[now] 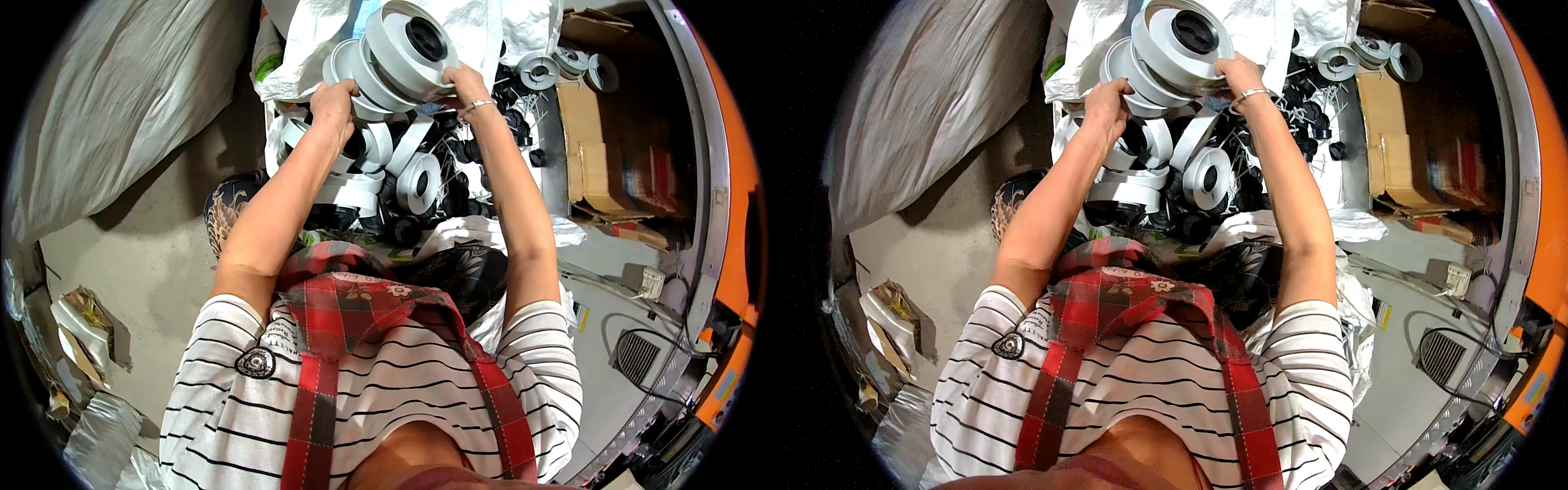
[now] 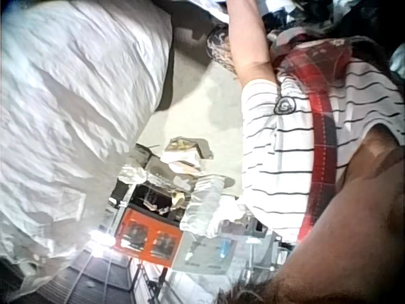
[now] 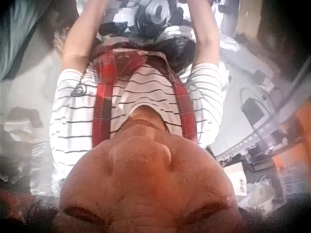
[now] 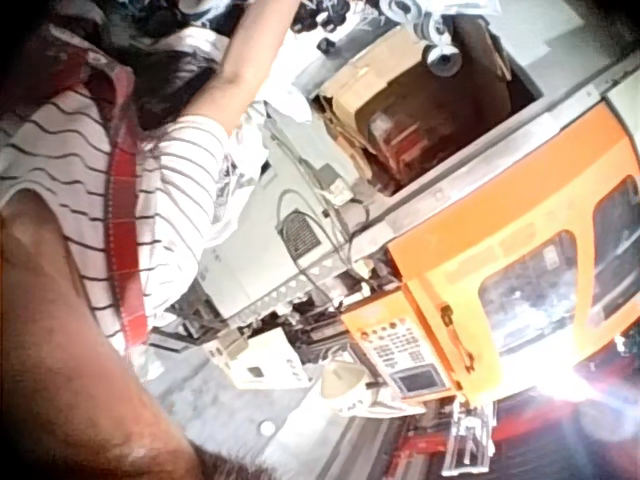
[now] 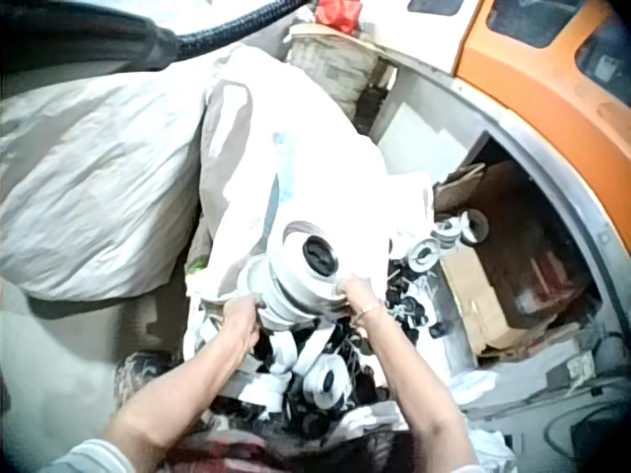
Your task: The person sorts white plastic rings and metal hangers in a workshop. They first arrange the rings into a large white sack, then sit on the floor to pick up hangers from a metal tray and place them into a separate sack.
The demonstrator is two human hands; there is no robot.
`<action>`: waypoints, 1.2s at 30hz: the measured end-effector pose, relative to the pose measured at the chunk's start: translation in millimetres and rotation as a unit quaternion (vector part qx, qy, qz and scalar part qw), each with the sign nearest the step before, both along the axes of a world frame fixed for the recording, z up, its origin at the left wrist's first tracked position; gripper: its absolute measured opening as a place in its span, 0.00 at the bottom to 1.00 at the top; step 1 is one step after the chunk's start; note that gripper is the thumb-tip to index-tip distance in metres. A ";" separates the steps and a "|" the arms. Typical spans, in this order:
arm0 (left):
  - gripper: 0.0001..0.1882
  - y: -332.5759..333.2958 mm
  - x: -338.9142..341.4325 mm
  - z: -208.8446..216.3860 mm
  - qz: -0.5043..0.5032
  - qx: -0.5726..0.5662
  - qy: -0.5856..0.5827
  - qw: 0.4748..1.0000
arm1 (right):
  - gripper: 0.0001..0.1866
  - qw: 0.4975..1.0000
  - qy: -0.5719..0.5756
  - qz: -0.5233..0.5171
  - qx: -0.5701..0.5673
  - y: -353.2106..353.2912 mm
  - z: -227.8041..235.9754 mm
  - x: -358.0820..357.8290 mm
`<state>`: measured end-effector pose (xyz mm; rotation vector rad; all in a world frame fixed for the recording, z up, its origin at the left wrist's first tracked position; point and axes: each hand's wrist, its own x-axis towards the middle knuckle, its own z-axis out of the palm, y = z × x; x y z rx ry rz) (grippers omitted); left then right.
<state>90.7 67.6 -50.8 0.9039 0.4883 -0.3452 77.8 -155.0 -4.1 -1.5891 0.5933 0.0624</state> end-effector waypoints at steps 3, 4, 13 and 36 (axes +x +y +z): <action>0.12 -1.3 -21.8 35.1 -0.079 0.003 -0.025 0.997 | 0.14 0.997 -0.021 -0.051 0.045 7.0 35.3 -42.8; 0.12 -3.4 -27.6 39.1 -0.115 0.013 -0.022 0.993 | 0.14 0.998 -0.014 -0.043 0.037 -0.8 39.7 -59.6; 0.35 -25.3 -56.2 16.9 -0.239 0.546 -0.225 0.771 | 0.22 0.942 0.035 -0.161 0.292 -0.7 -47.2 -160.0; 0.28 -60.6 73.5 -18.4 -0.768 0.299 -0.053 0.564 | 0.22 0.993 0.077 -0.084 -0.011 -50.1 -131.8 -156.1</action>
